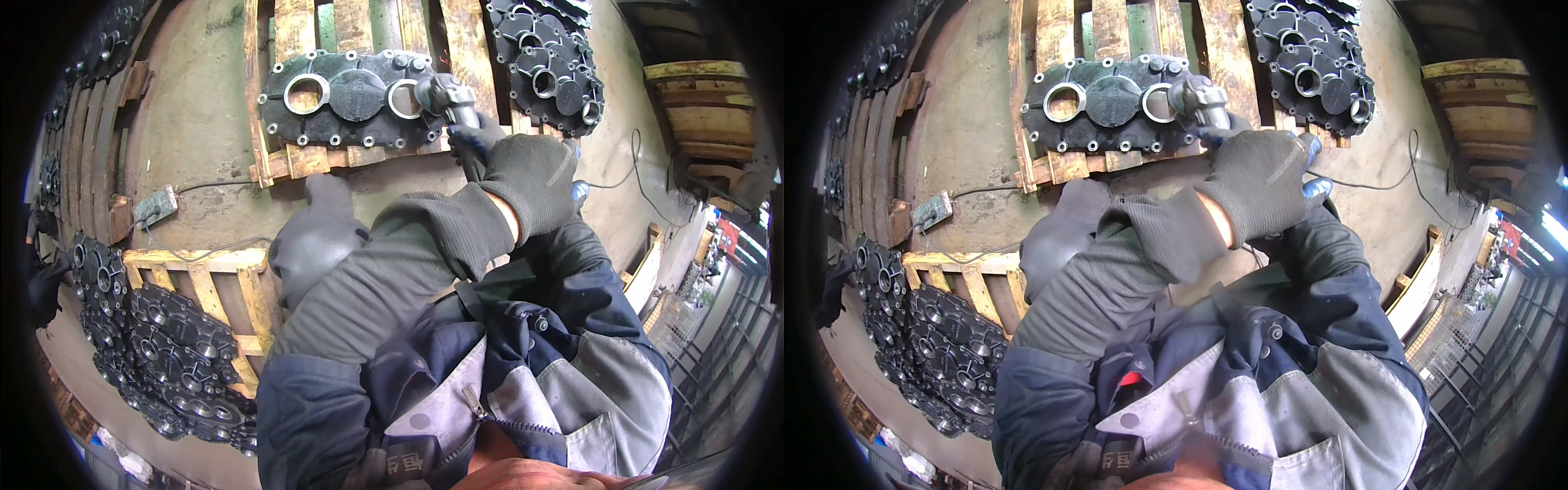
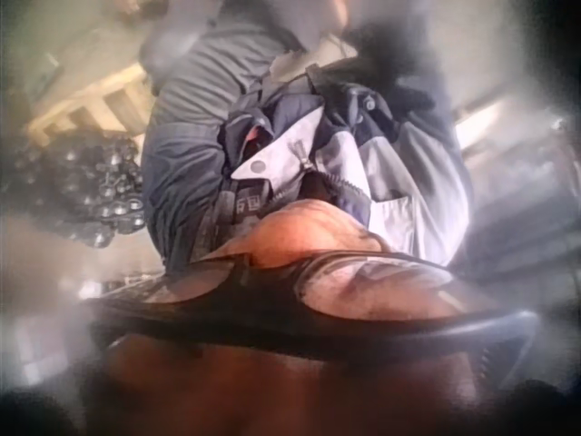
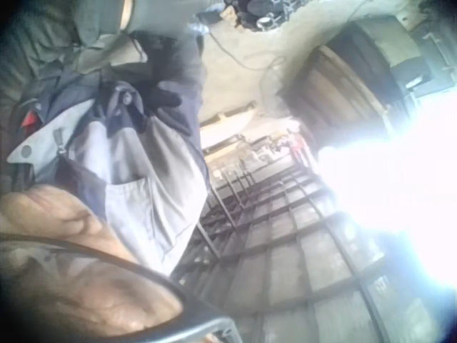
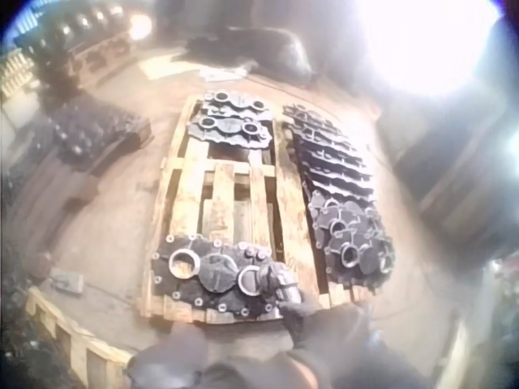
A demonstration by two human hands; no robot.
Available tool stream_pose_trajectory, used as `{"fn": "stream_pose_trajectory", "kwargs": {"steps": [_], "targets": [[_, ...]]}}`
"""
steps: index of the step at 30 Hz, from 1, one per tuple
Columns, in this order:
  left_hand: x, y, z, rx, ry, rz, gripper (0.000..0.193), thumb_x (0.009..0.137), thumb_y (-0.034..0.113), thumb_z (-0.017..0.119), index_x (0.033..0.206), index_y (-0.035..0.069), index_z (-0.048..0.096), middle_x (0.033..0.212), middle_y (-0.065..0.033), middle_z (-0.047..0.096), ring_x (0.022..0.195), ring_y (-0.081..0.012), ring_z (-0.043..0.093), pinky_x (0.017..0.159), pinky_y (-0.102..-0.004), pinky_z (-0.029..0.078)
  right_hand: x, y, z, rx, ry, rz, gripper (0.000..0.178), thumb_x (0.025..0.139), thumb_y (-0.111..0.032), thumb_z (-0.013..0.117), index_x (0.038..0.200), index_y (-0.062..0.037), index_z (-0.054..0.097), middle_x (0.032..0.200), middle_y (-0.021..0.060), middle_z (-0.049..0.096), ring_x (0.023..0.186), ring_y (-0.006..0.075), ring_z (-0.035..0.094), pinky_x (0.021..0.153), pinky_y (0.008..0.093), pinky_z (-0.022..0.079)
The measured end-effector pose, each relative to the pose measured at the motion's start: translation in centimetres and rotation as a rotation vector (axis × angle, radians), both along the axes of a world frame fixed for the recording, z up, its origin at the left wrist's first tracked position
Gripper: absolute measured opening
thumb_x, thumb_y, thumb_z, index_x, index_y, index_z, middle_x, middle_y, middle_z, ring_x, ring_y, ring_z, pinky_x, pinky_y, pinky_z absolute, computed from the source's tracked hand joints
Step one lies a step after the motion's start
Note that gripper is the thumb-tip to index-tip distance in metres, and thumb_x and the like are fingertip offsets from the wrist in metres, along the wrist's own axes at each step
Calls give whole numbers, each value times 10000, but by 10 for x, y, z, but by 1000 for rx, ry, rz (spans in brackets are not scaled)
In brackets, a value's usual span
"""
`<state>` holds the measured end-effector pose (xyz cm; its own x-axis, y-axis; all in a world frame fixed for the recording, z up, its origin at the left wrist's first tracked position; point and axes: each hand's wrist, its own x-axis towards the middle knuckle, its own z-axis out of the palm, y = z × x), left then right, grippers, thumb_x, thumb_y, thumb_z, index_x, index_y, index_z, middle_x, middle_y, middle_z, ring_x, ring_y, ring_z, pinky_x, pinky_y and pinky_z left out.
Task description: The person uses an angle grinder to smooth the edges of metal parts placed on a wooden pallet. They handle several parts one at a time, flipping them over to grind different sides, then place them back on the pallet.
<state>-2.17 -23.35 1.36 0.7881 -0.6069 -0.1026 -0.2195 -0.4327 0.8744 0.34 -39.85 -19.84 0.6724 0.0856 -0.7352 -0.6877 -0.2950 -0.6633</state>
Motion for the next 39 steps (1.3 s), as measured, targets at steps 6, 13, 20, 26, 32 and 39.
{"fn": "stream_pose_trajectory", "kwargs": {"steps": [6,13,20,26,32,39], "targets": [[-6,5,-1,1,-45,54,408,926,428,715,1096,60,763,953,-182,776,879,-353,785,756,-498,618,-48,1,32,-176,-36,364,752,828,-314,886,1436,-46,533,1036,176,751,906,284,757,827,435,612],[-3,5,-2,-20,-22,35,443,934,430,704,1154,47,741,974,-189,773,901,-363,777,794,-498,609,-57,24,35,-395,-262,552,807,824,-311,884,1486,-55,500,1077,177,753,972,264,758,871,412,598],[0,13,6,3,-49,33,423,927,421,689,1133,54,741,976,-178,775,897,-357,773,785,-495,606,-47,-3,50,-179,-103,225,673,878,-218,851,1426,-24,512,1031,142,721,849,227,738,748,389,608],[13,15,18,-49,-19,72,428,947,430,688,1105,33,716,991,-179,756,924,-351,765,794,-498,609,-31,51,34,41,-165,100,560,919,-158,826,1365,-2,525,991,111,696,745,192,704,664,370,610],[25,32,16,-80,13,184,435,949,433,709,1100,25,709,1001,-187,748,919,-353,763,786,-485,607,-21,172,35,386,-64,68,504,952,-191,802,1344,6,556,1031,102,698,812,184,715,713,352,630],[33,42,22,-143,-19,285,448,959,437,696,1108,16,711,994,-193,749,904,-353,765,755,-489,606,-8,218,20,361,-48,92,425,979,-218,775,1286,20,604,1045,104,733,830,172,720,710,324,619]]}}
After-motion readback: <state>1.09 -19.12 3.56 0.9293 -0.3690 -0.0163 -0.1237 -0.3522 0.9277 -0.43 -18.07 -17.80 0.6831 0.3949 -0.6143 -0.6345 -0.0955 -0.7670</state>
